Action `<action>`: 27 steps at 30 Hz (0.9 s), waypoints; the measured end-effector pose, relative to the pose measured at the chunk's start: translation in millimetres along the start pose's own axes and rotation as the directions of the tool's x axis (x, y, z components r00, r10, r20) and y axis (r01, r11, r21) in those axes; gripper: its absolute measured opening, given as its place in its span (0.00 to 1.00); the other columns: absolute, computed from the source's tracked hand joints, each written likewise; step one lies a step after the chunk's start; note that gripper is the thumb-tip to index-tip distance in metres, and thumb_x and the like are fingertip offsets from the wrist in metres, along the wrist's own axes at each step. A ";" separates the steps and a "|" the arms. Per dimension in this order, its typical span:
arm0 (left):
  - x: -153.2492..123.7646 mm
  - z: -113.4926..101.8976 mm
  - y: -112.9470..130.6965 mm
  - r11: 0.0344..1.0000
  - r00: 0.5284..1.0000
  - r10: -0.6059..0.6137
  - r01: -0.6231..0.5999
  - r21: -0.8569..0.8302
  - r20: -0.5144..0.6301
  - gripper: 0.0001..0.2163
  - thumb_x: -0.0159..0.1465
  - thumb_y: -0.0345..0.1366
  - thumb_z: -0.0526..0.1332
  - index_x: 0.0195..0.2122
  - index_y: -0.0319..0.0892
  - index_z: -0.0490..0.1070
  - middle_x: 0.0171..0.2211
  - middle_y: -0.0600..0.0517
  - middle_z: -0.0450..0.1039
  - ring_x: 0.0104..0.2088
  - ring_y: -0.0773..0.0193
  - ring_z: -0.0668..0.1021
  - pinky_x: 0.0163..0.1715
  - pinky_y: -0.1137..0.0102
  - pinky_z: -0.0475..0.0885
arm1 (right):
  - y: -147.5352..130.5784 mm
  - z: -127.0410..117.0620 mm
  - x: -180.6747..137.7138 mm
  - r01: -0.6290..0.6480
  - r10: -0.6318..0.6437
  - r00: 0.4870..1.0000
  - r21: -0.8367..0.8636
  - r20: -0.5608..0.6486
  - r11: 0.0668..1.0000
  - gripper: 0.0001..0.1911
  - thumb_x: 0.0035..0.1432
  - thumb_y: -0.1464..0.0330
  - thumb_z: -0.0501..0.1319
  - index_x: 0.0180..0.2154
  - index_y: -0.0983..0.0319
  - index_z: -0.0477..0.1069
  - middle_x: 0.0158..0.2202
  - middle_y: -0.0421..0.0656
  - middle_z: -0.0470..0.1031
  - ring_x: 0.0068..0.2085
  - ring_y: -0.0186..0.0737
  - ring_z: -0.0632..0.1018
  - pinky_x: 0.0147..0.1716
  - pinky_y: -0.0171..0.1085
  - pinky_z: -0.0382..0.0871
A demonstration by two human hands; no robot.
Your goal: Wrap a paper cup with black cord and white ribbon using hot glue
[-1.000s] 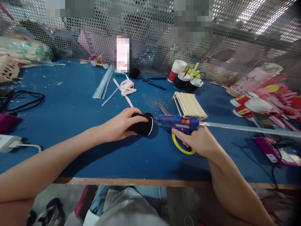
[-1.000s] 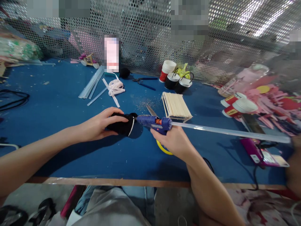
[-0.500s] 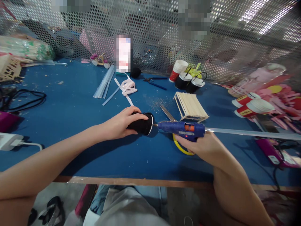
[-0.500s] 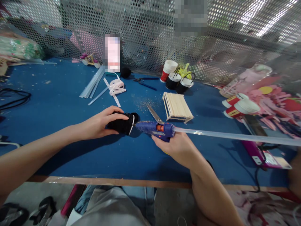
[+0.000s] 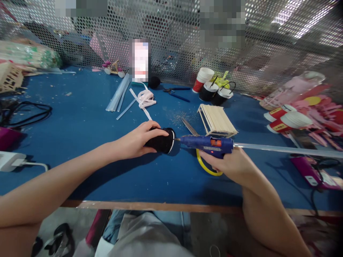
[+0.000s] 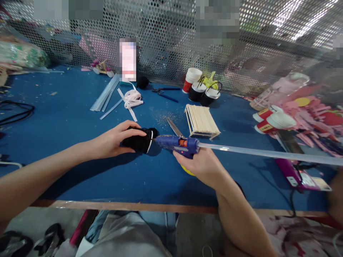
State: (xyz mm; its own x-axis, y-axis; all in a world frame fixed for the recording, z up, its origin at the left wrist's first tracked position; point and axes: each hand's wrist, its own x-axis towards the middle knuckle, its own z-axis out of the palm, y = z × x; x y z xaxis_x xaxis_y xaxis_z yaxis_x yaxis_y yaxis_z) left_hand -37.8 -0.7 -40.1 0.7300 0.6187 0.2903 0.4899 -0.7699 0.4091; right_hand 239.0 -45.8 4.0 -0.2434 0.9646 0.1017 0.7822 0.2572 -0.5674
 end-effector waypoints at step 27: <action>-0.5 -1.8 3.3 0.999 1.000 -0.009 0.008 0.032 0.020 0.23 0.59 0.32 0.61 0.55 0.43 0.60 0.53 0.43 0.58 0.53 0.53 0.65 0.54 0.57 0.64 | 3.8 3.4 18.5 -0.144 0.107 0.983 0.274 0.147 0.951 0.12 0.51 0.60 0.60 0.24 0.61 0.66 0.13 0.34 0.65 0.15 0.30 0.66 0.17 0.32 0.62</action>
State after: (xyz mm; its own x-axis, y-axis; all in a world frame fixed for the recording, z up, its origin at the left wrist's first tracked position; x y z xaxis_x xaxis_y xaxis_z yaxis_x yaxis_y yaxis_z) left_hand -37.3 -3.3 -37.4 0.7348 0.6225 0.2695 0.5109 -0.7692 0.3838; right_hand 235.5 -27.2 0.9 -0.2401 0.9674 -0.0808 0.6216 0.0893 -0.7782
